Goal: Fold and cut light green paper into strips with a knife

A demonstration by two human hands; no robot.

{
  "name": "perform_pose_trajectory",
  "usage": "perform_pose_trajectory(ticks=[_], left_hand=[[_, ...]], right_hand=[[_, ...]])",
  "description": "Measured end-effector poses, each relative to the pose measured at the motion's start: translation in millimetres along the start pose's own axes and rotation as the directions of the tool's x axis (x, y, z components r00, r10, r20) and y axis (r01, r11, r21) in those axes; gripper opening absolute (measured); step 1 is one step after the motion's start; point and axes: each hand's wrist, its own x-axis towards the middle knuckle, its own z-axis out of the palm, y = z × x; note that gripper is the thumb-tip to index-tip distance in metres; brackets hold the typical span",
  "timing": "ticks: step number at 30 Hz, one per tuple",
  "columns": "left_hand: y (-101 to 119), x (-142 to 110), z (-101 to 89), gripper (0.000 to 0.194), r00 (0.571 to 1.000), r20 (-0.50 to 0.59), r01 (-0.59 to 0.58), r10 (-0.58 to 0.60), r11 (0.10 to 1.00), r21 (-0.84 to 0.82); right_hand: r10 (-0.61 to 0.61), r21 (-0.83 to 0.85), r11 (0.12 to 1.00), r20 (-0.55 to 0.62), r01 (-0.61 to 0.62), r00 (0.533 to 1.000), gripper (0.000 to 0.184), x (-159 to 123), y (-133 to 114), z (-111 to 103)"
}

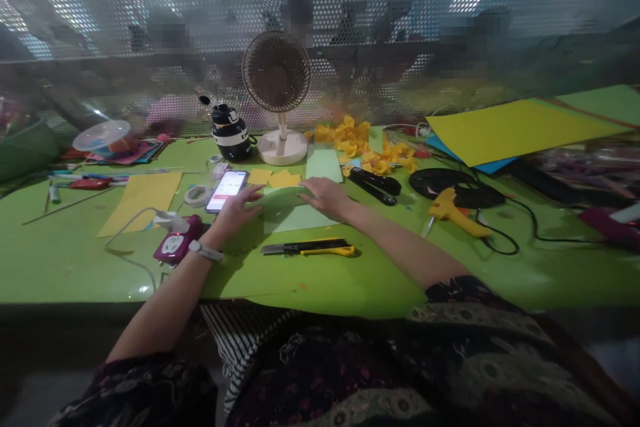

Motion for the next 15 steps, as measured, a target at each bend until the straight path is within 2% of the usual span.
perform_pose_trajectory(ticks=[2, 6, 9, 11, 13, 14, 15], left_hand=[[-2, 0, -2.0, 0.059, 1.000, -0.012, 0.016, -0.016, 1.000, -0.006], [-3, 1, -1.1, 0.061, 0.998, -0.007, 0.067, -0.066, 0.996, 0.057], [-2, 2, 5.7, 0.051, 0.997, -0.002, 0.074, -0.074, 0.992, 0.100], [-2, 4, 9.2, 0.043, 0.996, -0.010, 0.090, -0.090, 0.991, 0.101], [-1, 5, 9.3, 0.042, 0.993, -0.028, 0.117, -0.115, 0.991, 0.063], [0, 6, 8.1, 0.046, 0.991, -0.051, 0.129, -0.128, 0.991, 0.030], [0, 6, 6.4, 0.051, 0.987, -0.085, 0.139, -0.139, 0.990, -0.007]], right_hand=[[-0.008, -0.026, 1.000, 0.059, 0.010, 0.998, 0.041, 0, -2, -2], [-0.003, -0.013, 1.000, 0.099, 0.004, 0.995, 0.040, 0, -5, -2], [-0.019, 0.009, 1.000, 0.134, 0.018, 0.991, 0.032, 1, -7, 3], [0.010, 0.075, 0.997, 0.134, -0.020, 0.991, 0.028, 4, -6, 5], [0.109, 0.207, 0.970, 0.095, -0.126, 0.990, 0.023, 7, -1, 4], [0.199, 0.301, 0.930, 0.070, -0.211, 0.978, 0.019, 9, 4, 3], [0.320, 0.422, 0.851, 0.054, -0.312, 0.946, 0.015, 11, 10, 1]])
